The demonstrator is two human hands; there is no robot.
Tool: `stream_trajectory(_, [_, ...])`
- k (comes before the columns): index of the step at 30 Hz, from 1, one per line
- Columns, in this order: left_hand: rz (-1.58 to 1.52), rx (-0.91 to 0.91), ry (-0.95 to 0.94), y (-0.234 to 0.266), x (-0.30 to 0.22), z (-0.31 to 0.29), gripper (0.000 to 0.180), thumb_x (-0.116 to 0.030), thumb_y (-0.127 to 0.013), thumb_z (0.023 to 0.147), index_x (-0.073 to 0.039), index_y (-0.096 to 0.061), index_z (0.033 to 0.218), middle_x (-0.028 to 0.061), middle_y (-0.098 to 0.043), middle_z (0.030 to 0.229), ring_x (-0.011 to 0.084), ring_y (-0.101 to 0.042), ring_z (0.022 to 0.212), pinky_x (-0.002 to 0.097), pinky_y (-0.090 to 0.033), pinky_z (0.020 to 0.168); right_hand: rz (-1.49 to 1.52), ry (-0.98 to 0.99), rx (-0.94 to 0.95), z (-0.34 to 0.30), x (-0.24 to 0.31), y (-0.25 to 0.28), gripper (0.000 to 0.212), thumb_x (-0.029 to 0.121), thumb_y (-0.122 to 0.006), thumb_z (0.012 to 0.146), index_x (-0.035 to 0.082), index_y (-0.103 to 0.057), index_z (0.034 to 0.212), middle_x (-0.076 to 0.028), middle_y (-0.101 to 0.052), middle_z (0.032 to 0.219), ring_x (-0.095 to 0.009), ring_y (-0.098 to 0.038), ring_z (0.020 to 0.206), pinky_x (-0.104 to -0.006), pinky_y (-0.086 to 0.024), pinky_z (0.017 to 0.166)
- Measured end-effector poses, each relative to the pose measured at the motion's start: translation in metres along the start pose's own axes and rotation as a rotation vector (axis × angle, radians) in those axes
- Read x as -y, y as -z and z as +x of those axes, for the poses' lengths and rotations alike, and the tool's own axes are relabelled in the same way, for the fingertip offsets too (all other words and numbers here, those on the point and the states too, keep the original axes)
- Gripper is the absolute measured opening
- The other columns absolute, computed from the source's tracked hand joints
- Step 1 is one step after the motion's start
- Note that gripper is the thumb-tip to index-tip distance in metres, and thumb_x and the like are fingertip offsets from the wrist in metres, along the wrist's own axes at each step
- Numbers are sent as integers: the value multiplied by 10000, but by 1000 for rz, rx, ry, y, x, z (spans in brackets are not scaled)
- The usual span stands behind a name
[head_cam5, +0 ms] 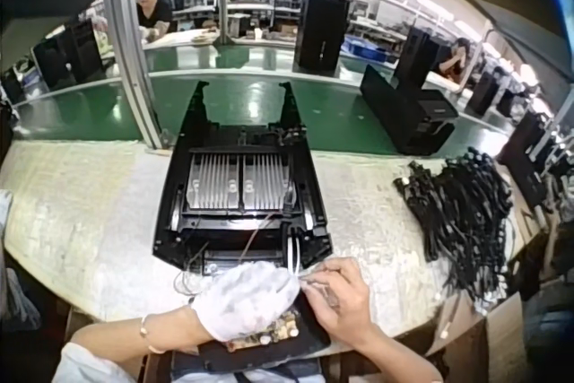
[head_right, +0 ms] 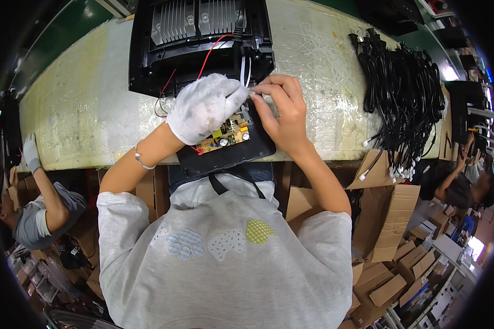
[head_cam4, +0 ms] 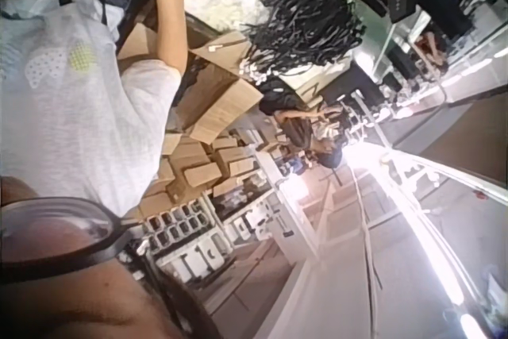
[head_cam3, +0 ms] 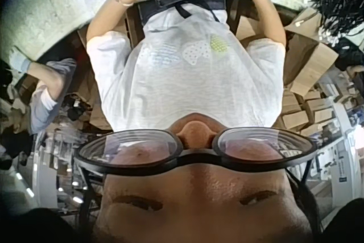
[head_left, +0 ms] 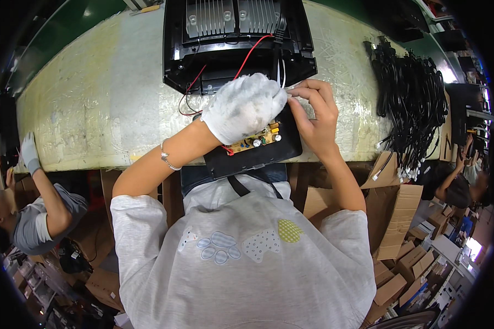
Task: Assembling electronic components and circuit boards into a plastic housing on a factory assembly line.
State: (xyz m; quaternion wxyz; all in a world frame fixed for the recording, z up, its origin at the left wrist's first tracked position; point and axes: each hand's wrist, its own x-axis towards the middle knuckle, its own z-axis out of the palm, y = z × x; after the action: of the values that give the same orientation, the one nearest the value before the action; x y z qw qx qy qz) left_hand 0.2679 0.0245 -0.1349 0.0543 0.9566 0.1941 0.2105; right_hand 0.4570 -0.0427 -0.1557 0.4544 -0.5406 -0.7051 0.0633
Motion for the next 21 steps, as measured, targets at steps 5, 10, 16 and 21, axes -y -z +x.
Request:
stream_trajectory(5, [-100, 15, -43, 3, 4, 5, 259, -111, -593, 782, -88, -627, 1037, 32, -618, 979, 233, -604, 859, 342, -518, 674, 16, -48, 45, 2, 13, 2, 159, -31, -713, 759, 2, -654, 903, -123, -602, 923, -277, -627, 801, -340, -502, 678])
stream_trajectory(10, [-208, -190, -48, -10, 10, 4, 291, -53, -618, 755, -90, -628, 1043, 29, -633, 953, 241, -606, 825, 337, -518, 675, 163, -210, 99, 4, 9, 9, 122, -21, -708, 788, -11, -649, 894, -87, -610, 900, -185, -612, 775, -285, -483, 654])
stream_trajectory(16, [-302, -306, -41, -11, 9, 10, 272, -48, -685, 722, -117, -623, 977, 48, -601, 895, 262, -595, 804, 366, -515, 679, 644, -449, 154, 0, 0, 11, 66, -54, -661, 847, -43, -652, 911, -71, -597, 978, -122, -573, 877, -230, -455, 778])
stream_trajectory(21, [-284, -338, 38, -19, 14, 10, 224, -60, -689, 712, -109, -626, 922, 70, -589, 872, 280, -606, 805, 383, -520, 693, 541, -442, 48, 3, -5, 20, 54, -63, -677, 828, -40, -656, 872, -66, -602, 936, -120, -563, 852, -232, -440, 774])
